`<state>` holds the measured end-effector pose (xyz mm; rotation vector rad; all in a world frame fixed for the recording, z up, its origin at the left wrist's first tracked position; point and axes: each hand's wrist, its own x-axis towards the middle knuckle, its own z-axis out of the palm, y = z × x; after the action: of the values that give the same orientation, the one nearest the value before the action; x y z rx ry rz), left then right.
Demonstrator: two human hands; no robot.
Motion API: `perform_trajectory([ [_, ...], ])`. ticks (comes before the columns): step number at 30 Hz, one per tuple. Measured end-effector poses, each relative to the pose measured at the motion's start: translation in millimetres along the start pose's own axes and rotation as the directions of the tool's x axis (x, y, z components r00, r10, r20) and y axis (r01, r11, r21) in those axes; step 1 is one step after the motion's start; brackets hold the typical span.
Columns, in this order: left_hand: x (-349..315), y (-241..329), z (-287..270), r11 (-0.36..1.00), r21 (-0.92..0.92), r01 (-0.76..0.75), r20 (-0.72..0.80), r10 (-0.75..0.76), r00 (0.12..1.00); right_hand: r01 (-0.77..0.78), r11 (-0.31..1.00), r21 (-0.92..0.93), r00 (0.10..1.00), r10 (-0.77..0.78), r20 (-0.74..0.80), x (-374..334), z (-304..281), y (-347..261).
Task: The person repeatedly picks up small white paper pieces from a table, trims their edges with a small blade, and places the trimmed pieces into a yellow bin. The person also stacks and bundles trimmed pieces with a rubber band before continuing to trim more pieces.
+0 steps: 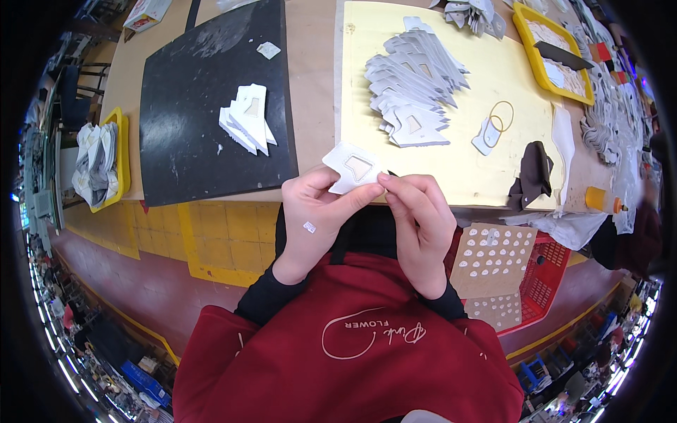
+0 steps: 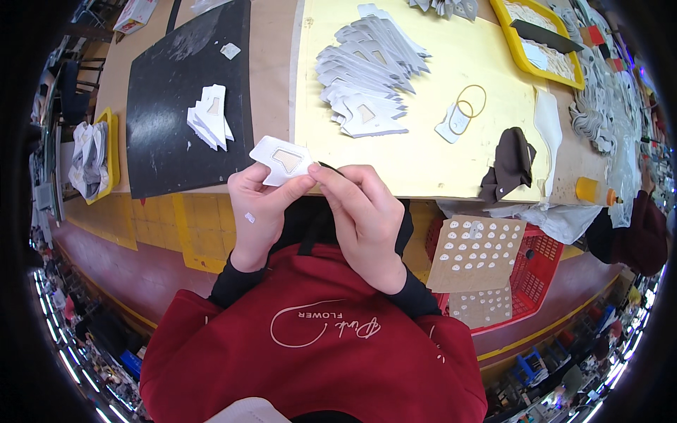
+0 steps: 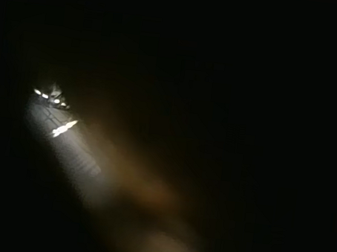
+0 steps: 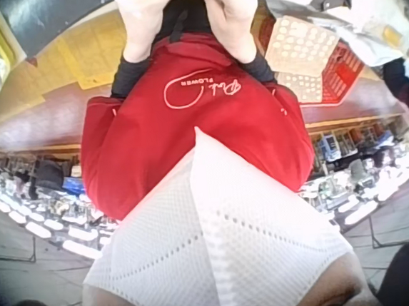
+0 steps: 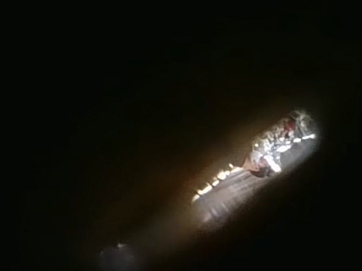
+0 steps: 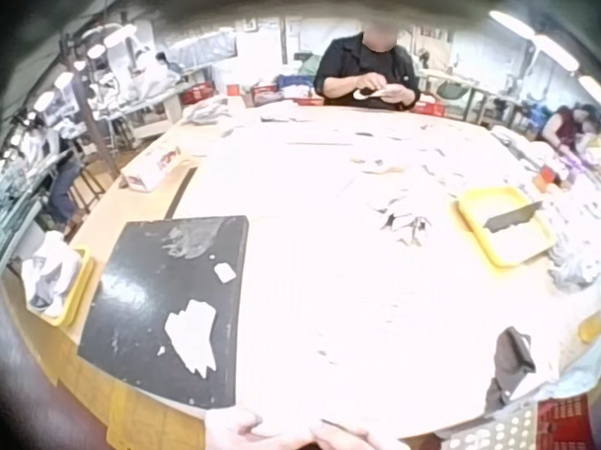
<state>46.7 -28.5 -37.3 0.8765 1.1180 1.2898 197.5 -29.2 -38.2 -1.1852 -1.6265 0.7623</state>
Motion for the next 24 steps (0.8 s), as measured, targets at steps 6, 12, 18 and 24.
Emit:
perform_trajectory([
  [6,-1,1,2,0.999,-0.034,-0.002,0.002,0.002,1.000,-0.285,0.904,0.317,0.956,0.245,0.161,1,-9,0],
  [12,0,3,3,1.000,0.009,0.012,-0.001,-0.012,1.000,-0.224,0.937,0.268,0.972,0.196,0.128,2,-10,2],
  [18,0,6,5,0.986,0.165,-0.040,-0.023,0.044,0.999,-0.096,0.988,0.123,0.994,0.088,0.071,3,-9,0],
  [24,-3,9,8,0.941,0.301,-0.154,0.009,0.159,0.987,0.047,0.999,-0.010,0.999,-0.048,-0.024,-1,0,2],
])
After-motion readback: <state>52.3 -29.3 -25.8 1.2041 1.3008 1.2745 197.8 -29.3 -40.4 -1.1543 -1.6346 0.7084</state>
